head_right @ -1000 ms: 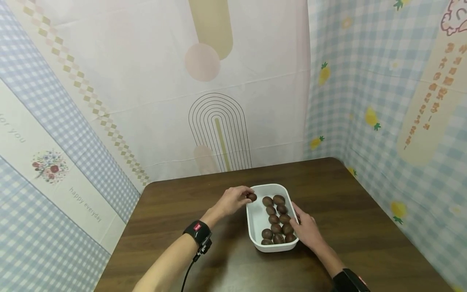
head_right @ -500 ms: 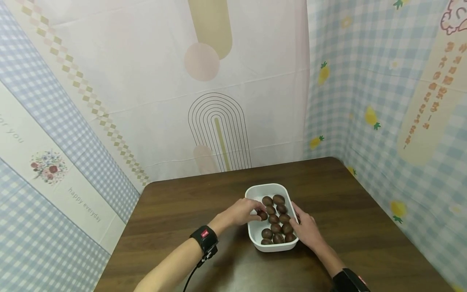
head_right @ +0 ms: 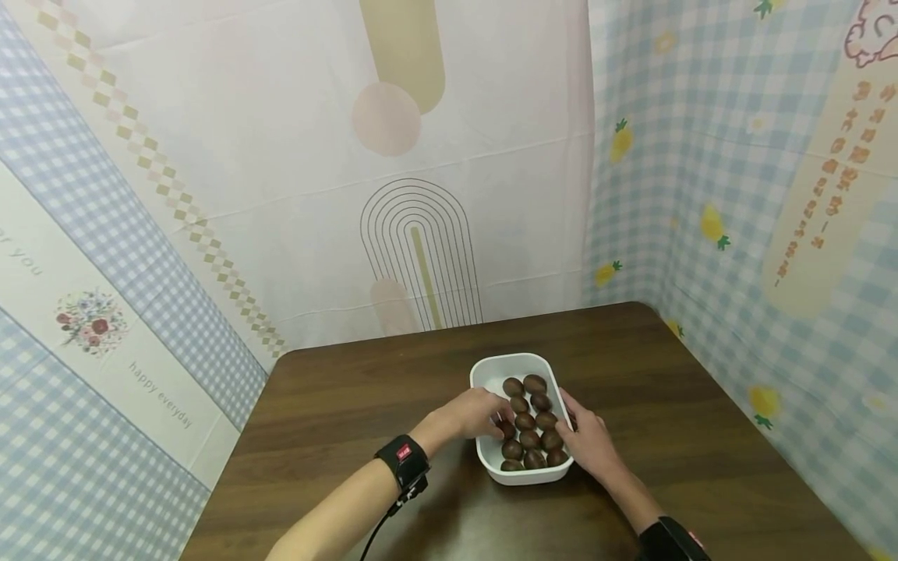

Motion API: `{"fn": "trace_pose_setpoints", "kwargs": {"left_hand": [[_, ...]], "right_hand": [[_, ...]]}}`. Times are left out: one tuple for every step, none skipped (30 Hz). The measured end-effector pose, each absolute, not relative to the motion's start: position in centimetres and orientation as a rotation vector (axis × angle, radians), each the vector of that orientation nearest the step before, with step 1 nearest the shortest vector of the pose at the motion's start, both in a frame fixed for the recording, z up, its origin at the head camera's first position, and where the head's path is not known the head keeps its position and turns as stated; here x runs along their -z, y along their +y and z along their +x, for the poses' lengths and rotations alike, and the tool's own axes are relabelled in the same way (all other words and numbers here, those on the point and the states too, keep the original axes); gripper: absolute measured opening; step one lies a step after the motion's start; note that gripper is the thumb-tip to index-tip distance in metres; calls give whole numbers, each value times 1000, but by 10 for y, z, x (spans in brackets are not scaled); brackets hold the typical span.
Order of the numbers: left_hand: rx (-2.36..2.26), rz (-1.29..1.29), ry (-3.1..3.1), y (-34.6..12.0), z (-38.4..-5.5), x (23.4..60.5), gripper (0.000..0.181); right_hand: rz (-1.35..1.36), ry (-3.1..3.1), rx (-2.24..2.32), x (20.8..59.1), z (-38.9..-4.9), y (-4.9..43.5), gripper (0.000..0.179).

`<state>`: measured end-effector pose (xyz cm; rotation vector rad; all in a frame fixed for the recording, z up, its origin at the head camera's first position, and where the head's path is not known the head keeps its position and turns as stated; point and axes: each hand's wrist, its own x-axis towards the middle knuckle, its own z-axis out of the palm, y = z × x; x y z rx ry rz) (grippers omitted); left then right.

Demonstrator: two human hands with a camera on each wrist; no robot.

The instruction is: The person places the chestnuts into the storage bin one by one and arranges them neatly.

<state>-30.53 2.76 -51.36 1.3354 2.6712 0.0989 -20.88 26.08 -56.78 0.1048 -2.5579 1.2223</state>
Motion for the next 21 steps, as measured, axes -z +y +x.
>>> {"fn": "trace_pose_setpoints", "kwargs": {"left_hand": [[-97, 1329, 2672, 28, -305, 514, 23], [-97, 1325, 2673, 28, -305, 514, 23], [-99, 1322, 2674, 28, -305, 514, 22], [-102, 1322, 2674, 29, -305, 514, 22], [-104, 1324, 2674, 29, -305, 514, 22], [-108, 1327, 2673, 29, -305, 514, 21], [-113, 1328, 2672, 30, -305, 515, 21], [-114, 1332, 2670, 30, -305, 515, 20], [-115, 1336, 2668, 30, -305, 516, 20], [-118, 1339, 2665, 30, -305, 516, 19], [-118, 1344, 2664, 30, -305, 516, 18], [-124, 1346, 2661, 30, -305, 517, 17], [-125, 1352, 2660, 30, -305, 518, 17], [-124, 1360, 2661, 30, -305, 518, 16], [-127, 1365, 2663, 29, -305, 518, 15], [-131, 1377, 2664, 29, -304, 519, 15], [-138, 1392, 2667, 28, -304, 519, 15], [-151, 1406, 2671, 27, -304, 520, 15], [-161, 1426, 2677, 26, -304, 520, 16], [-176, 1442, 2685, 24, -303, 520, 17], [-198, 1461, 2696, 22, -303, 520, 18]], "right_hand": [[104, -2555, -1223, 568, -209, 261, 58], [101, -2552, -1223, 568, -209, 260, 58], [97, -2549, -1219, 569, -209, 260, 57], [93, -2547, -1217, 570, -210, 260, 57], [86, -2548, -1215, 570, -210, 260, 57], [80, -2547, -1214, 570, -210, 261, 56], [77, -2547, -1215, 571, -211, 260, 56], [72, -2548, -1213, 571, -211, 260, 55], [69, -2550, -1214, 572, -212, 260, 55], [67, -2551, -1216, 572, -212, 260, 55], [64, -2553, -1220, 572, -212, 259, 55], [64, -2554, -1224, 572, -212, 259, 55], [66, -2555, -1228, 572, -213, 259, 55], [67, -2556, -1233, 572, -213, 259, 55], [71, -2558, -1237, 572, -213, 259, 55], [72, -2557, -1244, 572, -213, 259, 55], [74, -2558, -1244, 572, -213, 259, 55], [76, -2558, -1241, 573, -212, 259, 55], [76, -2559, -1238, 573, -212, 260, 55], [75, -2561, -1233, 573, -211, 260, 55], [74, -2563, -1232, 574, -211, 261, 55]]}}
